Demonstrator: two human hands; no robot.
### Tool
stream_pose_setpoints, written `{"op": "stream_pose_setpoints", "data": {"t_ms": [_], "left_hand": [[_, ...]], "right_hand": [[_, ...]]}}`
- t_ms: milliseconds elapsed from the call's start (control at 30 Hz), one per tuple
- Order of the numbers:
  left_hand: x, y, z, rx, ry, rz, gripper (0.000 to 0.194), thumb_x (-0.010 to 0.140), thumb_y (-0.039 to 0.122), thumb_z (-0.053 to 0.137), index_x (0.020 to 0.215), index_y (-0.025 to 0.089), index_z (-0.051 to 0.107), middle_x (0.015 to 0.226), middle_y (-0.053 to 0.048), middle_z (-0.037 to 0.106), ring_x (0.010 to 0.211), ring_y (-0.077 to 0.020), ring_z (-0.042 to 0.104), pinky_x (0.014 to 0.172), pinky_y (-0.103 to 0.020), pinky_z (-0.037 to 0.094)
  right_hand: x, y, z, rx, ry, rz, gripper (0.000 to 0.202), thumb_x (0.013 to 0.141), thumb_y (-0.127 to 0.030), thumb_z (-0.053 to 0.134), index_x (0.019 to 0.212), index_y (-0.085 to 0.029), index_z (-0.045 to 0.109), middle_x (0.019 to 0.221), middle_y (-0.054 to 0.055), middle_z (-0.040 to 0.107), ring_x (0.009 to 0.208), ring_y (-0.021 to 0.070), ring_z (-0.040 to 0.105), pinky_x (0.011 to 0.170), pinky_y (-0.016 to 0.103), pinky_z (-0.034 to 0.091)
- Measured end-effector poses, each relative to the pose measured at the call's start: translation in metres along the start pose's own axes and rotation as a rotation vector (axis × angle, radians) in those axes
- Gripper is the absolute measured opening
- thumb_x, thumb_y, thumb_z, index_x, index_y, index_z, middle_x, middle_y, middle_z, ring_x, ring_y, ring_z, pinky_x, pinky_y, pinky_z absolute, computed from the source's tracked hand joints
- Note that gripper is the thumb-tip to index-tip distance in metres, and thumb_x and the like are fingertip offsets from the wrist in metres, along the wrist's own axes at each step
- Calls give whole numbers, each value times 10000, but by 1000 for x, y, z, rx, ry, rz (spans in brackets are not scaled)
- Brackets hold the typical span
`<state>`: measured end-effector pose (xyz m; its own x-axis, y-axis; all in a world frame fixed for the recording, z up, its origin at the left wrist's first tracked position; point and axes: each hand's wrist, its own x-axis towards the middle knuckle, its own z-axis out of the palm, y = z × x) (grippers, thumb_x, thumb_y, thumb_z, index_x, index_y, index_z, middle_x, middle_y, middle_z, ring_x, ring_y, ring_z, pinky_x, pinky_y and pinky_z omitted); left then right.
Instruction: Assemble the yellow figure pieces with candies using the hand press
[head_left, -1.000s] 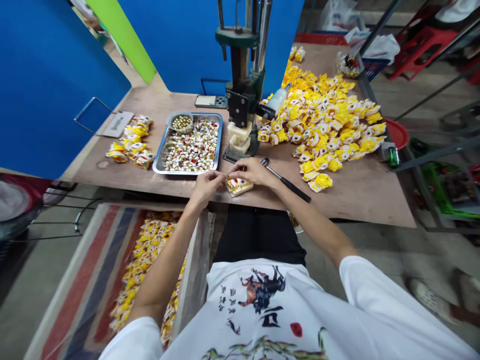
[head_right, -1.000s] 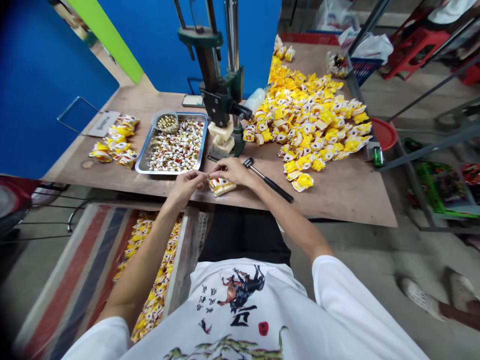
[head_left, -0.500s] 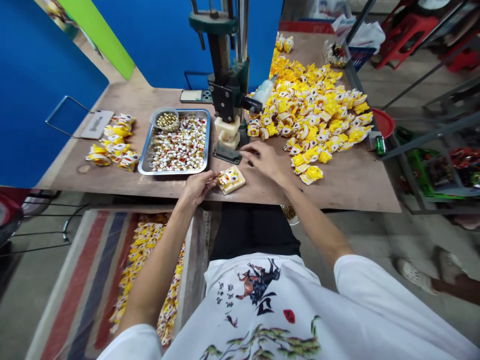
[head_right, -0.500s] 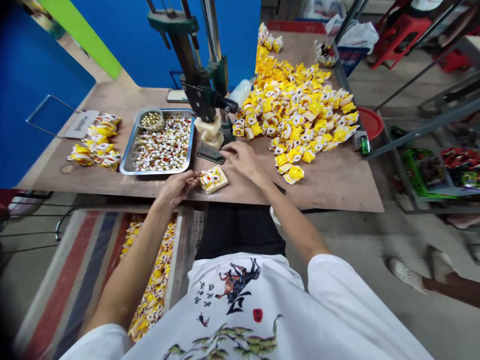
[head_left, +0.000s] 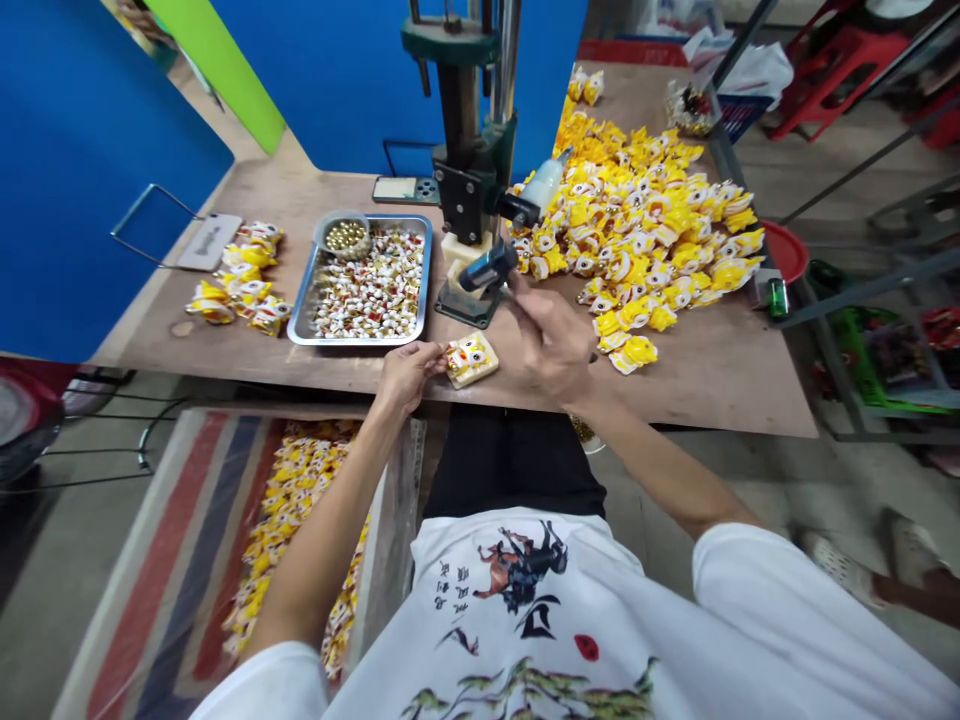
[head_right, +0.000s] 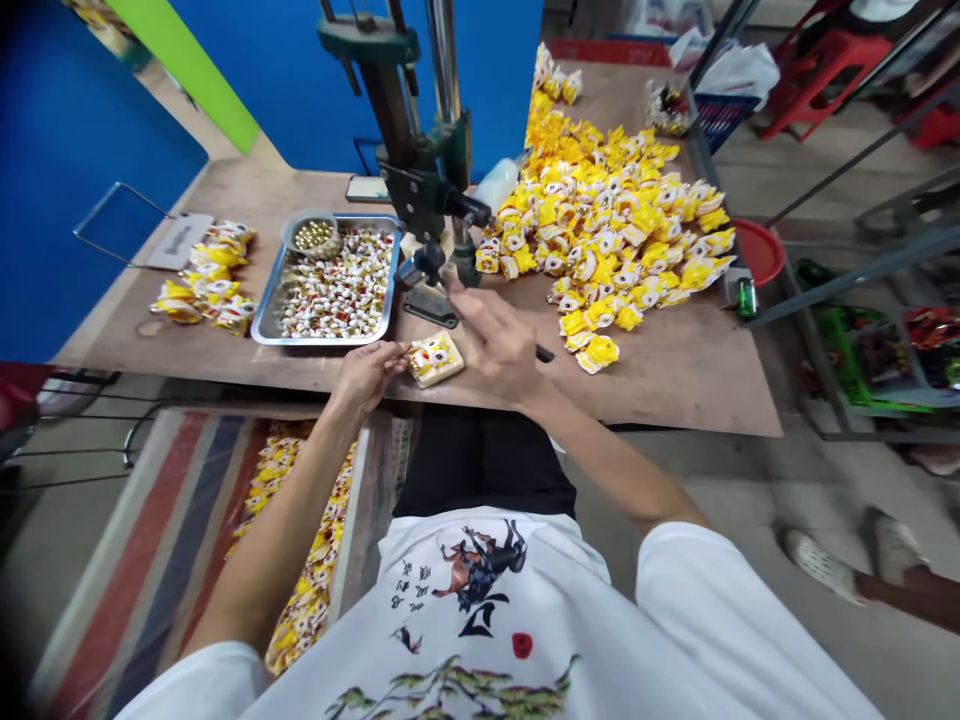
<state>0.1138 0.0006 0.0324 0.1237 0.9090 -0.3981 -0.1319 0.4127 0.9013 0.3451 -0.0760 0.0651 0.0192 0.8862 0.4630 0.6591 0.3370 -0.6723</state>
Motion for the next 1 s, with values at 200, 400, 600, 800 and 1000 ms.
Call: {"op": "stream_pose_setpoints", "data": {"t_ms": [200,400,600,800,1000], "left_hand": [[-4,-7,-1,-45,-41,27,316,629,278,903,601,173,606,592,20,555,554,-67,506,535,-179,392],[-14,-16,-11,146,-141,196,523,665,425,1013,1064,191,768,719,44,598,591,-86,485,552,-195,389],[-29,-8,-13,362,-110,416,541,678,407,1028,1127,235,781,652,83,463,586,-108,445,581,-217,402],[-1,59,-117,393,451,663,548,758,464,978,1180,200,749,775,55,576,674,-108,547,670,-217,471],[65,76,-240,598,898,513,505,714,309,967,1098,129,693,867,3,669,815,-182,666,848,-328,596]], "right_hand": [[-2,18,7,-17,-110,38,480,1119,-273,505,1559,-253,697,1352,117,779,1261,303,733,1148,430,583],[-19,45,10,-19,33,246,402,1124,-302,509,1445,-222,738,1388,136,753,1300,316,698,1176,486,553],[-12,78,-7,-397,95,259,283,1083,-336,609,1241,-227,817,1224,188,703,1197,380,626,1103,595,509],[13,118,-78,-701,187,317,428,1045,-597,672,986,-189,788,985,277,744,1215,513,647,1081,741,408],[40,127,-94,-944,-336,565,498,985,-642,718,995,-155,821,1056,313,785,1214,561,705,1008,712,517]]}}
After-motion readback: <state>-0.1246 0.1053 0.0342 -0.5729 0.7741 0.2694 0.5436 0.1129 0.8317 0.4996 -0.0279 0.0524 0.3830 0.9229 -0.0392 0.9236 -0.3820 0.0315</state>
